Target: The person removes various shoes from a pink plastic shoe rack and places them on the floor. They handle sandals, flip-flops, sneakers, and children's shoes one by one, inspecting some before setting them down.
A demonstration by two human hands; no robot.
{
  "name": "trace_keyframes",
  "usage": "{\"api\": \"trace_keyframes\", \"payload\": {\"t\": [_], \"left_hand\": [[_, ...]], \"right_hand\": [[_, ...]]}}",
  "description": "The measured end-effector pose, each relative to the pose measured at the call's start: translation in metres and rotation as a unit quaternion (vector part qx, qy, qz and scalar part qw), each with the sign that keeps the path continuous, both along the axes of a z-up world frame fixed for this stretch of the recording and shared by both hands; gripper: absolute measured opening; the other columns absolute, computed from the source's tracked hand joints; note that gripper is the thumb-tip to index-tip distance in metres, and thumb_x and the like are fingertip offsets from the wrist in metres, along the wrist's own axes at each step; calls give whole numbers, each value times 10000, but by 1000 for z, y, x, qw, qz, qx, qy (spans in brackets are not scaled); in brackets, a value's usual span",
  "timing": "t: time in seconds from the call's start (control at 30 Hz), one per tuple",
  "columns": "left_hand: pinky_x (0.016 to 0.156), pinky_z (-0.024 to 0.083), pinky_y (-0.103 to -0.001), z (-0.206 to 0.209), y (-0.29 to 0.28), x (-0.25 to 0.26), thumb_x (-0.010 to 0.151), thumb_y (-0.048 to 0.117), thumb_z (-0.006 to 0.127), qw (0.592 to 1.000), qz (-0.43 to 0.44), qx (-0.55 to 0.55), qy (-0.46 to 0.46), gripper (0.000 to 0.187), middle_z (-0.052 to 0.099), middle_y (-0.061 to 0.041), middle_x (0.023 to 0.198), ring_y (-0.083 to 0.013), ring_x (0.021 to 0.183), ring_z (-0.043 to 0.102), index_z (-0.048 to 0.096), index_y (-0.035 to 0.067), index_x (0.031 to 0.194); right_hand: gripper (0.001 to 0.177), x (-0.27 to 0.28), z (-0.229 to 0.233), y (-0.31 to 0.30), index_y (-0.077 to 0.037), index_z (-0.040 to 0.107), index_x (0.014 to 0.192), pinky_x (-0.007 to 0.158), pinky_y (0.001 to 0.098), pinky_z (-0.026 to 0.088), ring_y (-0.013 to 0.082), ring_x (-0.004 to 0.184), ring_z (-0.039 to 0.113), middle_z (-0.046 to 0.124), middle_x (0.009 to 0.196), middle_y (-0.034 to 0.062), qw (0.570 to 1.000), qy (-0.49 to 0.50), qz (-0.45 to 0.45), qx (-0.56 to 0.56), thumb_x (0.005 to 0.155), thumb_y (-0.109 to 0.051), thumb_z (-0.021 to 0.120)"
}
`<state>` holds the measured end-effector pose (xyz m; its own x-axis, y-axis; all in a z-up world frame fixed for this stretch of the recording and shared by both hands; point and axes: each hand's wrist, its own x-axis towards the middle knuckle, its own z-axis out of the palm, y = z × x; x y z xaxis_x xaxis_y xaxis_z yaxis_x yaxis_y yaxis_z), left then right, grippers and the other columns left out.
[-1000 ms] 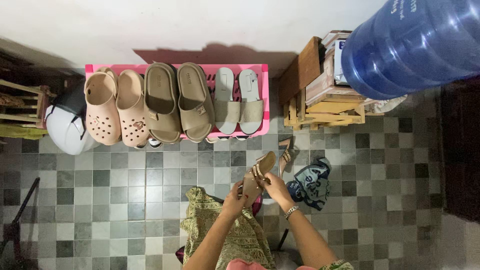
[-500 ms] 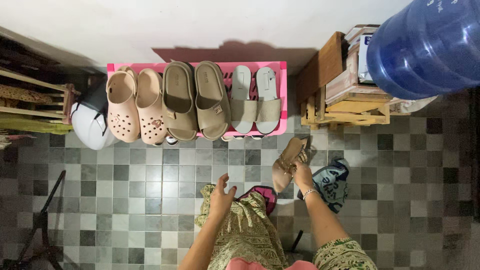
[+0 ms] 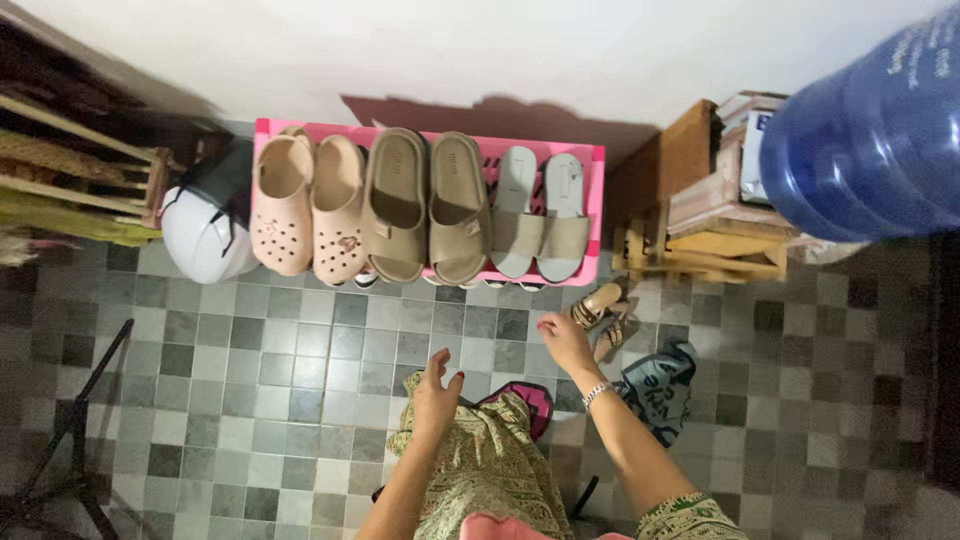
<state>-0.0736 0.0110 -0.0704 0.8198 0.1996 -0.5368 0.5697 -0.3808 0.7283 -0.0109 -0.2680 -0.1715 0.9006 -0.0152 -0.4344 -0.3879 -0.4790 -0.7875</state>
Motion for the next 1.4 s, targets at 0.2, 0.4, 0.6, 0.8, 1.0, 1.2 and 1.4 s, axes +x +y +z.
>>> {"api": "trace_keyframes", "payload": {"t": [0.2, 0.4, 0.6, 0.8, 1.0, 1.2, 1.4], "left_hand": [[899, 551, -404, 7, 32, 27, 864, 121, 700, 998, 21, 36, -47, 527, 666, -123, 1348, -294, 1198, 645, 556, 92, 1369], [949, 517, -420, 12, 58, 27, 871, 82, 705, 992, -4, 63, -110, 460, 678, -171, 1288, -348, 1189, 649, 607, 62, 1321], [981, 523, -422, 27, 79, 34, 863, 85, 689, 990, -25, 94, -103, 399, 678, -175, 1256, -367, 1167, 656, 631, 63, 1257], [1000, 494, -472, 54, 79, 102, 886, 41, 653, 957, -72, 143, -242, 428, 528, -221, 1451, -446, 1244, 563, 575, 32, 1307], [909, 529, -458, 54, 66, 205, 797, 4, 641, 884, -212, 292, -297, 606, 469, -116, 1515, -407, 1127, 624, 536, 19, 1393], [836, 562, -440, 14, 59, 236, 927, 73, 603, 864, -311, 372, -137, 243, 572, -101, 1209, -348, 1027, 661, 590, 81, 1169], [758, 550, -466, 50, 49, 195, 889, 22, 562, 884, -239, 278, -291, 185, 593, -134, 1063, -404, 940, 659, 604, 76, 1060]], "right_hand": [[265, 102, 95, 95, -111, 651, 1203, 771, 395, 551, 298, 876, 693, 705, 1000, 139, 973, -222, 12, -64, 939, -97, 670], [595, 159, 136, 149, -180, 510, 1460, 740, 496, 530, 441, 879, 646, 622, 1017, 248, 968, -192, 98, -129, 899, -95, 692], [316, 164, 111, 151, -120, 588, 1243, 775, 517, 535, 468, 950, 649, 636, 1050, 245, 965, -191, 80, -163, 945, -128, 692], [299, 130, 131, 132, -92, 598, 1215, 756, 511, 528, 467, 931, 647, 636, 1035, 253, 962, -208, 76, -160, 933, -120, 695], [297, 94, 149, 122, -86, 599, 1211, 750, 514, 519, 463, 921, 640, 645, 1027, 246, 962, -205, 89, -157, 935, -124, 703], [344, 44, 155, 113, -74, 601, 1245, 787, 501, 523, 451, 960, 640, 645, 1073, 239, 968, -204, 75, -129, 908, -33, 652], [321, 5, 152, 97, -58, 625, 1227, 811, 454, 537, 398, 947, 667, 672, 1085, 218, 971, -192, 46, -134, 913, -92, 681]]}}
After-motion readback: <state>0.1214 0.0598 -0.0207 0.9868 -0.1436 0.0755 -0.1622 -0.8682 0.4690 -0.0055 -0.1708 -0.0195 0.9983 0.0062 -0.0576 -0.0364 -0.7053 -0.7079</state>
